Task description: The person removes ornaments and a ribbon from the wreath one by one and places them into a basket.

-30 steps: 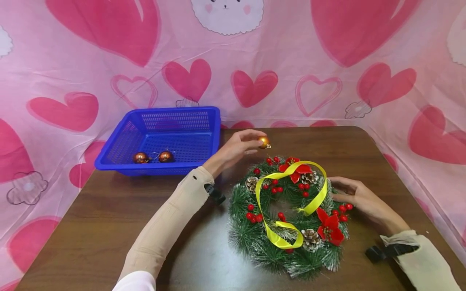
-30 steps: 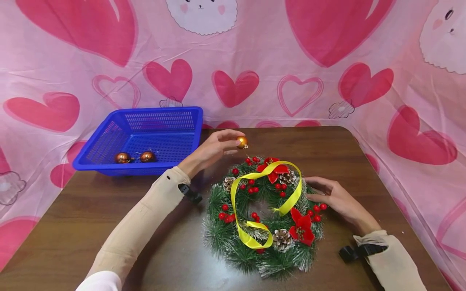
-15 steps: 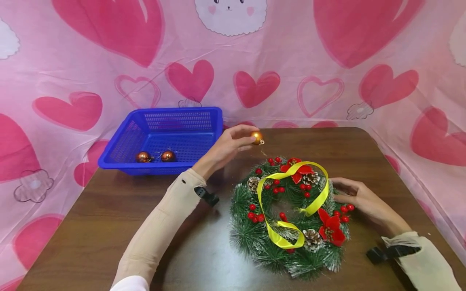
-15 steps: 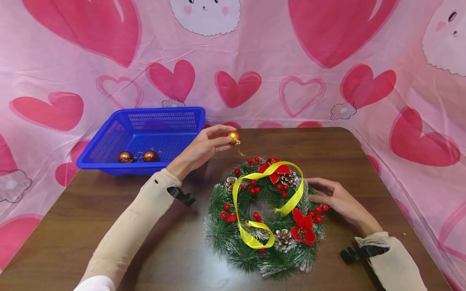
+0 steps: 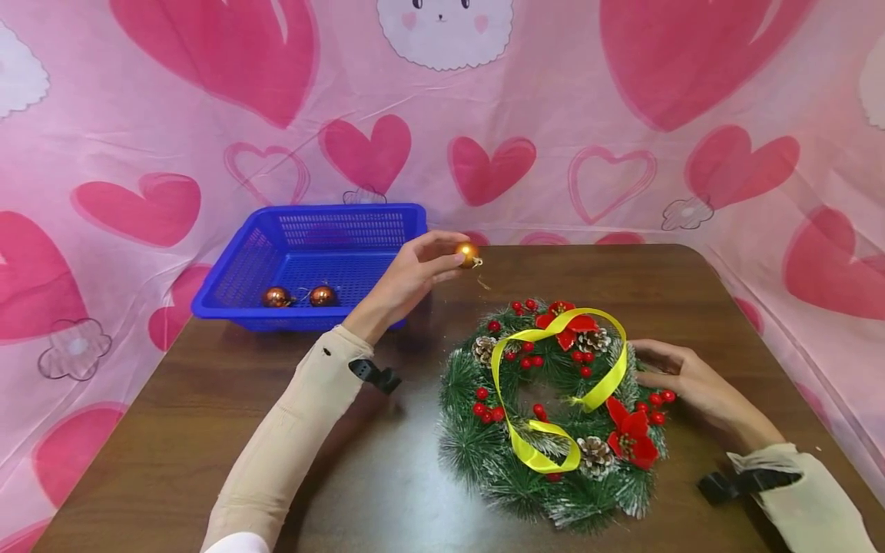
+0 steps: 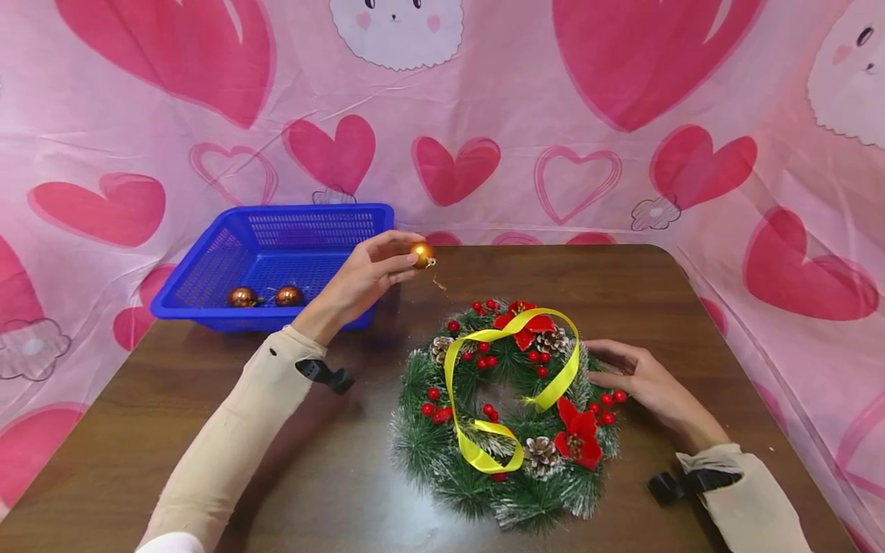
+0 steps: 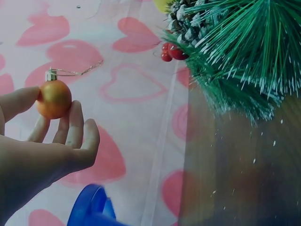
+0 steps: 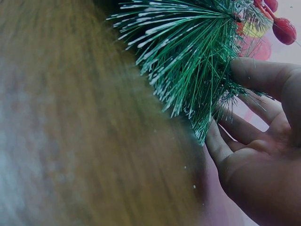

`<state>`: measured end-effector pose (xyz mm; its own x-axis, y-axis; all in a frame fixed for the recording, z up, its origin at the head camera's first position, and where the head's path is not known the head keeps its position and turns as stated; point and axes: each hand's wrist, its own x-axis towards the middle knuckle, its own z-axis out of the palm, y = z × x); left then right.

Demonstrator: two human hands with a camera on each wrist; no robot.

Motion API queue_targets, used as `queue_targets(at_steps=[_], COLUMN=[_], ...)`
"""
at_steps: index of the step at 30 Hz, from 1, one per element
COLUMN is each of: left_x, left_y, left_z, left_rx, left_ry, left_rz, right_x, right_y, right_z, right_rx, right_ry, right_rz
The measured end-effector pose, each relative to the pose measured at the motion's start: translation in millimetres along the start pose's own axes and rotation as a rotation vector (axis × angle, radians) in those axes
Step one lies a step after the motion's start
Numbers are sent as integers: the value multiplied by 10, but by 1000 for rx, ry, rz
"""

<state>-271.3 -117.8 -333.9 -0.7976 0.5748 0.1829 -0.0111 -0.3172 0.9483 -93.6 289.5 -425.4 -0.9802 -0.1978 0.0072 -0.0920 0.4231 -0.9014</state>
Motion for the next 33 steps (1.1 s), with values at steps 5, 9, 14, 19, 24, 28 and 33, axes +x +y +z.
queue_targets(at_steps=[5,9,14,19,24,28,33], left_x=[-87,-159,-251,-335,-428,-506,-613], left_y=[63,108,148,179,201,223,260], left_z=[-76,-131,-201,-271,-360,-438,-536], left_rx=[19,64,128,232,298,341,388], left_ry=[19,38,67,107,153,188,209], left_rz=[37,72,103,134,139,140,157], right_x=[-3,-7,-4,0,2,0,-2], right_y=[-11,-17,-9,-4,7,14,8], right_z=[3,-4,-15,-13,-7,-8,-14], right_rx=[-3,-22,-31,-12,2,3,-16], right_ry=[3,5,2,-6,-6,-2,-2], right_rz=[9,12,11,2,-6,-9,-11])
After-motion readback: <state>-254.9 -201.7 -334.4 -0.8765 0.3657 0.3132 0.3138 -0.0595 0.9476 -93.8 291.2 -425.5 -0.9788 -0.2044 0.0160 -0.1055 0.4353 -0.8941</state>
